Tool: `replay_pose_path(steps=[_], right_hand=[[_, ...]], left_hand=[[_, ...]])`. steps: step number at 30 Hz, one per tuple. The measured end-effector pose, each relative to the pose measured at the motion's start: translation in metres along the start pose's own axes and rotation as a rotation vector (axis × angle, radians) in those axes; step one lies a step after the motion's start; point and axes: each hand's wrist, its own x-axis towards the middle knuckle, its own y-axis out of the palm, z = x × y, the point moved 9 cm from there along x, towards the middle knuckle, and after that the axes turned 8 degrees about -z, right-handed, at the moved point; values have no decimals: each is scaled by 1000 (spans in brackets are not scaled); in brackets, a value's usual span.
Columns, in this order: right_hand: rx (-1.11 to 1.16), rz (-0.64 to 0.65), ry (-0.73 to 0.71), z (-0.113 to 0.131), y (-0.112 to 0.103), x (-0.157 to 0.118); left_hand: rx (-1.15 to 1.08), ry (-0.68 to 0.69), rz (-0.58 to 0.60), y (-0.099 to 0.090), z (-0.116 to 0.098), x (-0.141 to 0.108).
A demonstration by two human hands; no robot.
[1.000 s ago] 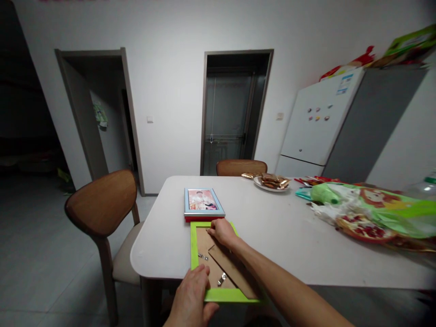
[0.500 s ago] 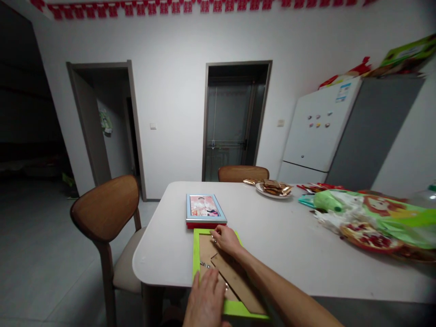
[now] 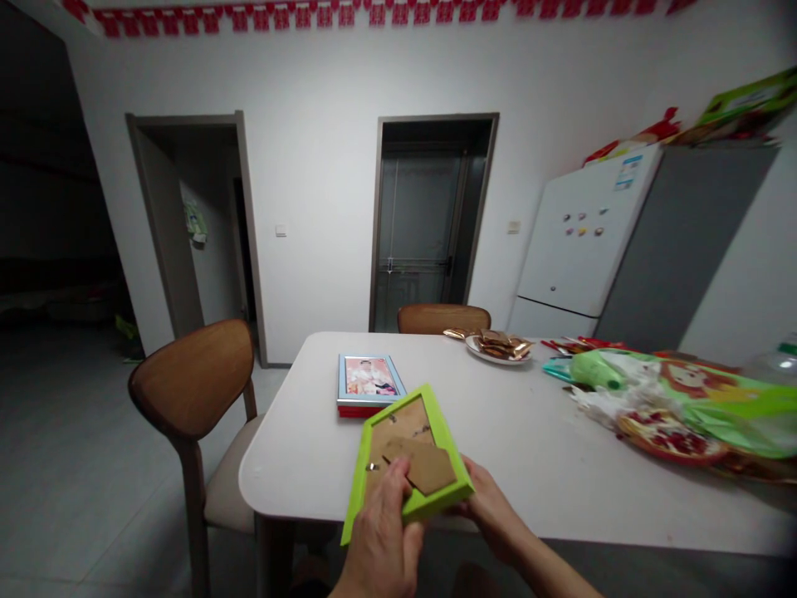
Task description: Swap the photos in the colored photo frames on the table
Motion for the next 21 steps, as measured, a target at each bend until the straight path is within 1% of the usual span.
replay_pose_path(steps=[2,3,4,5,6,8,11,13,15,17,18,20,21], right_hand=[[169,156,184,-18,36,-23],[252,211,219,-21,53,-32],[332,231,217,-20,65,-38],[394,215,189,-17,71,-40],[439,176,143,-13,73,-40],[448,55,45,-8,62,-34],[269,-83,-50,-4,31,-22],[88,-123,-85,0,9,-15],[-71,-128,-108,3,-5,-10],[-178,-109,-122,5,-10,-8],[-217,-94,-125,4,-10,-7],[-289,-63,-140,4,-5,-7],[-326,-48,-155,4,-2,-7]], left_hand=[[-206,-143,-151,-17,1,2],[-314,-212,-204,-20,3,2],[-419,-266,-245,-22,6,0],[-516,-304,-274,-23,8,-1],[-599,-323,-295,-23,11,-2],[-707,-330,-331,-29,19,-3],[-724,-384,-347,-41,42,-10],[-697,-441,-297,-41,62,-19],[-703,-471,-232,-33,81,-30],[-735,-489,-192,-21,98,-44],[-747,-501,-190,-15,106,-50],[-731,-504,-146,-5,116,-57],[-687,-491,-111,-2,118,-59]])
